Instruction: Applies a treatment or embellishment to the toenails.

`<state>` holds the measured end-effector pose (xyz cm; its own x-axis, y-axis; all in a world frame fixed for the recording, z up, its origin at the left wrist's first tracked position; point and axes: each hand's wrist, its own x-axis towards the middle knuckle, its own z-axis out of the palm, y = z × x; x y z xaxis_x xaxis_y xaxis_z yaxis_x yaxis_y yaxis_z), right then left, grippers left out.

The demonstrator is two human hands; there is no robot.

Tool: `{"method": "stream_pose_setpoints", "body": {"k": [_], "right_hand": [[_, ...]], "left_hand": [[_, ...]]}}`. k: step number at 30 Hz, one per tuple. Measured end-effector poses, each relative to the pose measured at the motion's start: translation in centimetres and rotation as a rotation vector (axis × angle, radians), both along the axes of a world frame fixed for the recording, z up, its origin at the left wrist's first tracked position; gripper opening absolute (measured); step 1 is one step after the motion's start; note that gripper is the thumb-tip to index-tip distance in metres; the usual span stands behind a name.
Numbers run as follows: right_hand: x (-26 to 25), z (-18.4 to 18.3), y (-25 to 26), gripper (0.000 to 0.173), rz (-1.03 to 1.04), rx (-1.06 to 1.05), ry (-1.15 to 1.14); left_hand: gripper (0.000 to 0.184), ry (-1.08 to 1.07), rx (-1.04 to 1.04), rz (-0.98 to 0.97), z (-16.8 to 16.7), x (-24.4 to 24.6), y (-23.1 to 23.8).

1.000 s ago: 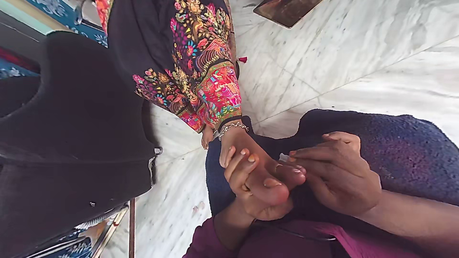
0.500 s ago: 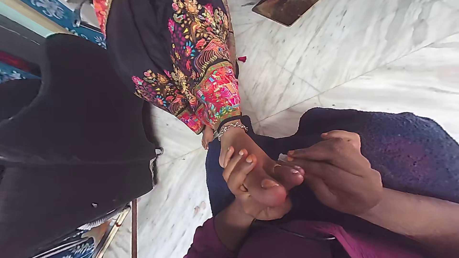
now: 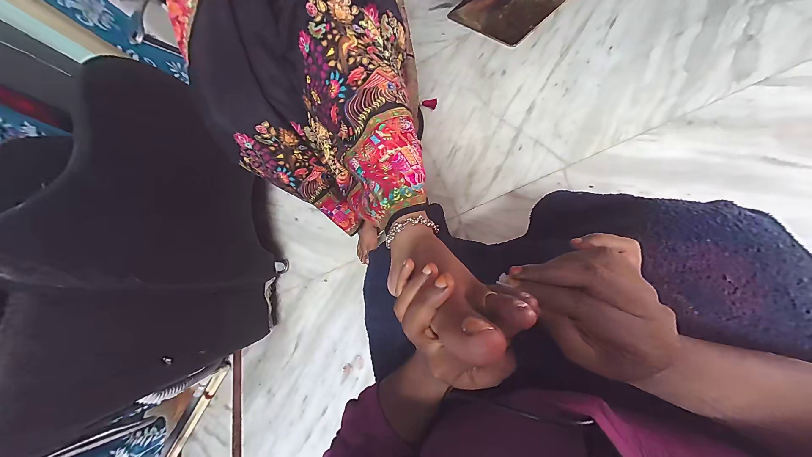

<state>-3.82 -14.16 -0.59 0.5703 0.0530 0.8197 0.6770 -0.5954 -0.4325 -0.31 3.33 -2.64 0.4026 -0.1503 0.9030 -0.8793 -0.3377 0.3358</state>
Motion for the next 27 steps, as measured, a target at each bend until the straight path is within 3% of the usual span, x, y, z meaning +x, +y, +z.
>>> {"method": "stream_pose_setpoints", "body": {"k": [11,18,27], "right_hand": [[0.08,-0.17,-0.26,0.012,-0.066,0.002,-0.070],[0.28,-0.10,-0.04,0.020,0.067,0.025,0.056],[0.23,-0.08,-0.48,0.010,-0.012,0.006,-0.072]], "left_hand": [[0.032,-0.008,0.018,-0.003,0.14,0.11,-0.07],[0.029,0.003,0.006,0.016,-0.11,-0.01,-0.10],[0.025,0.010,0.006,0.011,-0.33,-0.20,0.01]]}}
